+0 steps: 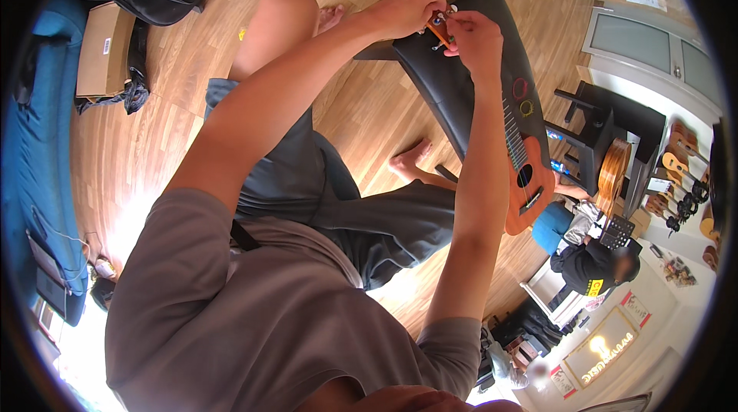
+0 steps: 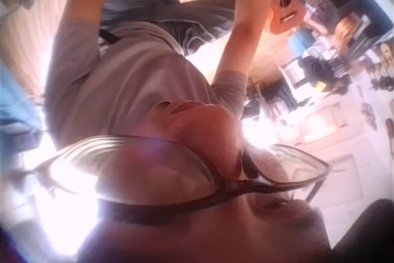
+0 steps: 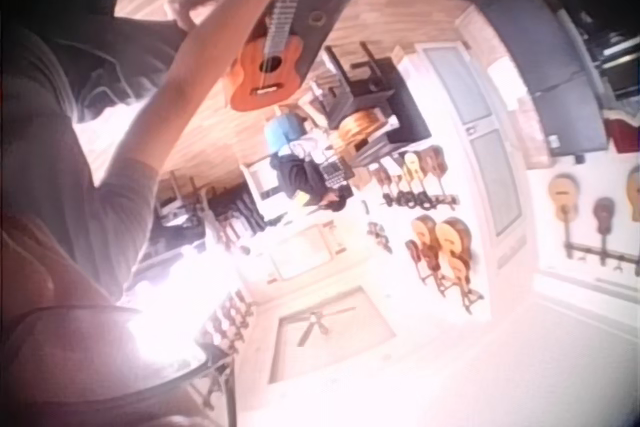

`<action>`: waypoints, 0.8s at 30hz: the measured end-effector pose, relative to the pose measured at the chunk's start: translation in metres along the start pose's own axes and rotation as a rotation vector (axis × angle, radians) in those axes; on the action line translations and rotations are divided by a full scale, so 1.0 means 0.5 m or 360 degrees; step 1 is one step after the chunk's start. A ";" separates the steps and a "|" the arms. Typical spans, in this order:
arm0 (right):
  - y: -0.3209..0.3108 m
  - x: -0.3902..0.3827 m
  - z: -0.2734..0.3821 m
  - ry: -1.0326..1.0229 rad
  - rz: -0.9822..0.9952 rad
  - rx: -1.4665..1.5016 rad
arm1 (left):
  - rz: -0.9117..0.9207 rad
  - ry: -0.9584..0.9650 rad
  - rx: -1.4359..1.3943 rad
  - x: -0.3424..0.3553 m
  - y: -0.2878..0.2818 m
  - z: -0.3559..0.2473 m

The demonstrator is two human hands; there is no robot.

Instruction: The person sits on the floor and tunes a small acoustic guitar by turning the tuning pegs on the headstock. They repeatedly pluck the strings and adjust the pegs to change the pitch.

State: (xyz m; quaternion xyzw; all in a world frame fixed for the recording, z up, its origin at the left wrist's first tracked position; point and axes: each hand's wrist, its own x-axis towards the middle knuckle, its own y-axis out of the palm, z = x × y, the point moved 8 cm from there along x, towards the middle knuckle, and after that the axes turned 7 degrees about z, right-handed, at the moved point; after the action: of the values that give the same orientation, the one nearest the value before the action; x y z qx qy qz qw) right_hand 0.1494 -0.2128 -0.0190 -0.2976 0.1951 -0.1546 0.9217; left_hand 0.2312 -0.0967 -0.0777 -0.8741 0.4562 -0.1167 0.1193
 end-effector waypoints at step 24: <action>-0.099 -0.080 -0.062 0.0248 -0.0440 -0.0496 | -0.0026 0.0129 0.0195 -0.019 0.017 -0.019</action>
State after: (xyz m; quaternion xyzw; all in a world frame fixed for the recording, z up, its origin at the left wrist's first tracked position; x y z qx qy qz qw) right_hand 0.0922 -0.2504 -0.0011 -0.4474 0.2447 -0.2700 0.8168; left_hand 0.2161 -0.0947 -0.0722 -0.8633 0.4456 -0.1807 0.1532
